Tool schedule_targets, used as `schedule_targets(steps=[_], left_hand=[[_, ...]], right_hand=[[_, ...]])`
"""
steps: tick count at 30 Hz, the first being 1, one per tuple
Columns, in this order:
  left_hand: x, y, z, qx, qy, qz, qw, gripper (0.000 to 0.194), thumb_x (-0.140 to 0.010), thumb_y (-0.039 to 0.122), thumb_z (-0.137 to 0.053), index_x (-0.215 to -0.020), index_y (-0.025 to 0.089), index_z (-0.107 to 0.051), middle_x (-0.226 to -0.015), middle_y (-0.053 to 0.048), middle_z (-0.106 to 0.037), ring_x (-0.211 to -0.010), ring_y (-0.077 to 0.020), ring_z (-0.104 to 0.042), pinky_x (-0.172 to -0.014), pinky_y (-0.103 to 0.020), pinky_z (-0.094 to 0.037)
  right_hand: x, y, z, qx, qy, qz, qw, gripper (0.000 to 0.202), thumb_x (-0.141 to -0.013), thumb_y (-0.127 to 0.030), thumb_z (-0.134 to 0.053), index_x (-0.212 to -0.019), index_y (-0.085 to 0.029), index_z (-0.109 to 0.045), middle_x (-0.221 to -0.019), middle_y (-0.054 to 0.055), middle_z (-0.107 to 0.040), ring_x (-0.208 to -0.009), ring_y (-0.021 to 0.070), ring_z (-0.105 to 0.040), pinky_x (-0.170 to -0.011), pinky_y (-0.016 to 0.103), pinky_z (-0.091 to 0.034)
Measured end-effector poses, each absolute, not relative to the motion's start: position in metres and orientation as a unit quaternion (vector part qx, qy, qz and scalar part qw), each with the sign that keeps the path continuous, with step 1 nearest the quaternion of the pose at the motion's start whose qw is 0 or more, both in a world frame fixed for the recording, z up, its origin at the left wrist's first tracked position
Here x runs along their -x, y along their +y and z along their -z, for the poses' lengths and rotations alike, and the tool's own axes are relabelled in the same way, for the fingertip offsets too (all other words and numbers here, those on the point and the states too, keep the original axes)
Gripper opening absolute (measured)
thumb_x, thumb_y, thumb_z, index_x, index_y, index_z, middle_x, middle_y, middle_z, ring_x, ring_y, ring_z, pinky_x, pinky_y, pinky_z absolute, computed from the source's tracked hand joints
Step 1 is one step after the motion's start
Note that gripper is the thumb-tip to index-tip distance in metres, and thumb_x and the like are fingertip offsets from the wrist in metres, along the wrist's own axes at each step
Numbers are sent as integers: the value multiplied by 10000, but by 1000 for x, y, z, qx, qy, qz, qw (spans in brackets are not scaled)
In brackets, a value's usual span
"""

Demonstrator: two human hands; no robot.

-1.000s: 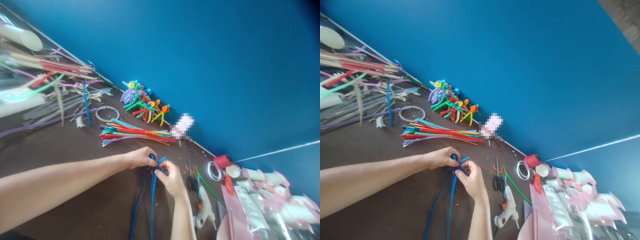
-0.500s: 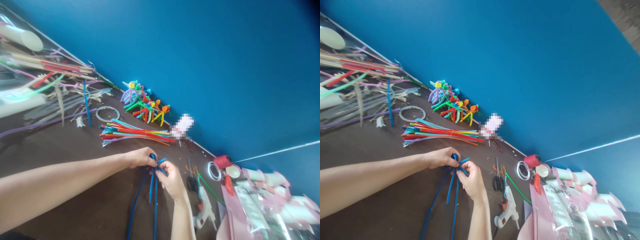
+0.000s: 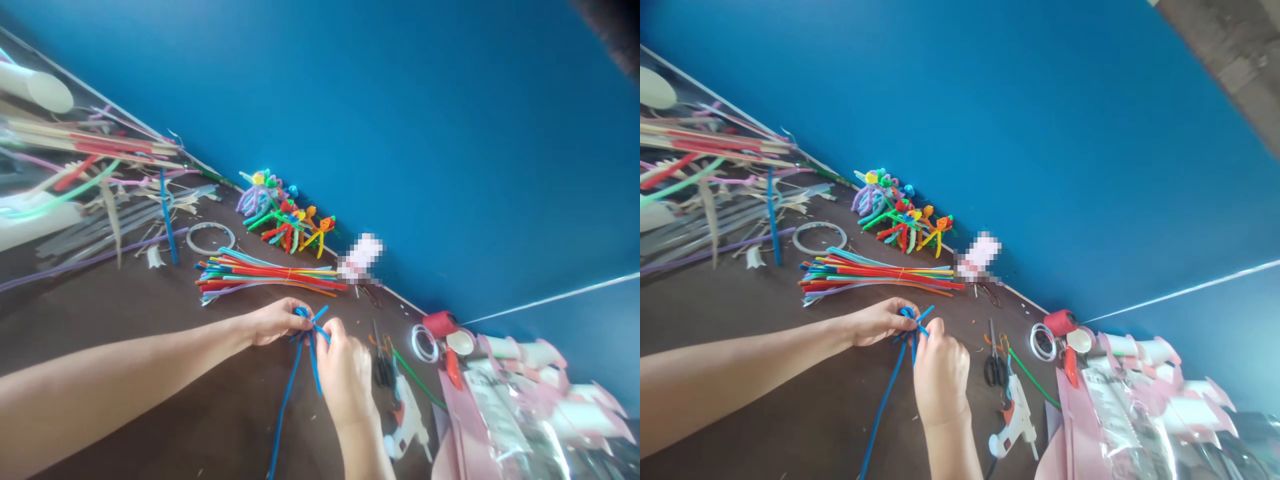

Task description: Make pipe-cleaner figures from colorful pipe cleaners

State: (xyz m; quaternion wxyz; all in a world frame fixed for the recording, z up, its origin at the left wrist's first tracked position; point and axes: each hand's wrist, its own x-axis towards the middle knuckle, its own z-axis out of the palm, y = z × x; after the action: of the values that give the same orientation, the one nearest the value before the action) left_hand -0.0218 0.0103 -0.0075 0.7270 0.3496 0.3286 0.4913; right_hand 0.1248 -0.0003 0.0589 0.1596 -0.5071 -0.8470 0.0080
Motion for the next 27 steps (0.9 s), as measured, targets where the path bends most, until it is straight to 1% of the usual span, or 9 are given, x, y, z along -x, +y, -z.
schedule_targets(steps=[3, 6, 10, 13, 16, 19, 23, 25, 27], left_hand=[[23, 10, 9, -328, 298, -507, 739, 227, -570, 252, -686, -687, 118, -545, -581, -6, -584, -569, -122, -559, -575, -234, -387], [24, 10, 7, -328, 312, -522, 723, 241, -574, 270, -686, -700, 121, -544, -555, 16, -548, -525, -93, -512, -523, -207, -349], [23, 9, 4, -387, 355, -555, 645, 231, -590, 289, -673, -702, 120, -563, -526, 46, -484, -484, -56, -396, -476, -183, -283], [21, 8, 0, -415, 374, -555, 616, 228, -597, 299, -662, -702, 118, -569, -542, 45, -483, -518, -64, -395, -504, -184, -292], [21, 7, -2, -437, 390, -535, 609, 234, -602, 310, -654, -703, 114, -573, -545, 39, -499, -521, -71, -401, -516, -189, -302], [22, 6, -2, -457, 392, -523, 603, 230, -615, 314, -644, -706, 112, -582, -542, 32, -517, -514, -74, -409, -509, -190, -304], [26, 4, -1, -471, 368, -512, 617, 220, -604, 300, -656, -691, 108, -594, -549, 22, -551, -515, -80, -441, -530, -194, -335], [27, 3, -2, -475, 354, -502, 631, 217, -594, 290, -665, -686, 106, -595, -561, 14, -568, -520, -85, -460, -545, -198, -354], [27, 3, -2, -484, 349, -493, 633, 212, -597, 285, -663, -684, 105, -594, -570, 8, -577, -524, -86, -468, -551, -198, -364]], right_hand=[[-121, 0, -54, 503, -843, 7, 188, 77, -752, -228, -485, -708, -210, -545, -557, 38, -590, -495, 168, -546, -484, 245, -296], [-122, 3, -43, 514, -818, -61, 252, 128, -768, -267, -469, -735, -199, -571, -652, 53, -625, -570, 175, -559, -545, 250, -353], [-123, 6, -32, 522, -768, -230, 293, 216, -777, -338, -457, -725, -184, -599, -605, 39, -609, -528, 156, -531, -528, 238, -398], [-124, 5, -28, 523, -727, -308, 321, 246, -767, -377, -471, -727, -168, -596, -582, 29, -579, -485, 144, -516, -480, 233, -410], [-124, 3, -24, 528, -682, -358, 359, 254, -765, -387, -480, -691, -165, -578, -533, -1, -517, -418, 107, -450, -413, 213, -375], [-125, 2, -19, 523, -621, -437, 387, 239, -741, -380, -519, -660, -161, -567, -488, -33, -456, -409, 85, -402, -388, 195, -343], [-129, 2, -17, 490, -504, -601, 381, 166, -691, -317, -573, -636, -162, -551, -467, -58, -441, -416, 68, -406, -385, 170, -339], [-132, 4, -17, 471, -460, -663, 355, 129, -651, -278, -594, -626, -156, -559, -463, -56, -464, -410, 66, -424, -385, 167, -352], [-135, 7, -17, 459, -447, -699, 318, 131, -627, -266, -601, -605, -140, -573, -456, -42, -492, -392, 66, -441, -377, 170, -359]])
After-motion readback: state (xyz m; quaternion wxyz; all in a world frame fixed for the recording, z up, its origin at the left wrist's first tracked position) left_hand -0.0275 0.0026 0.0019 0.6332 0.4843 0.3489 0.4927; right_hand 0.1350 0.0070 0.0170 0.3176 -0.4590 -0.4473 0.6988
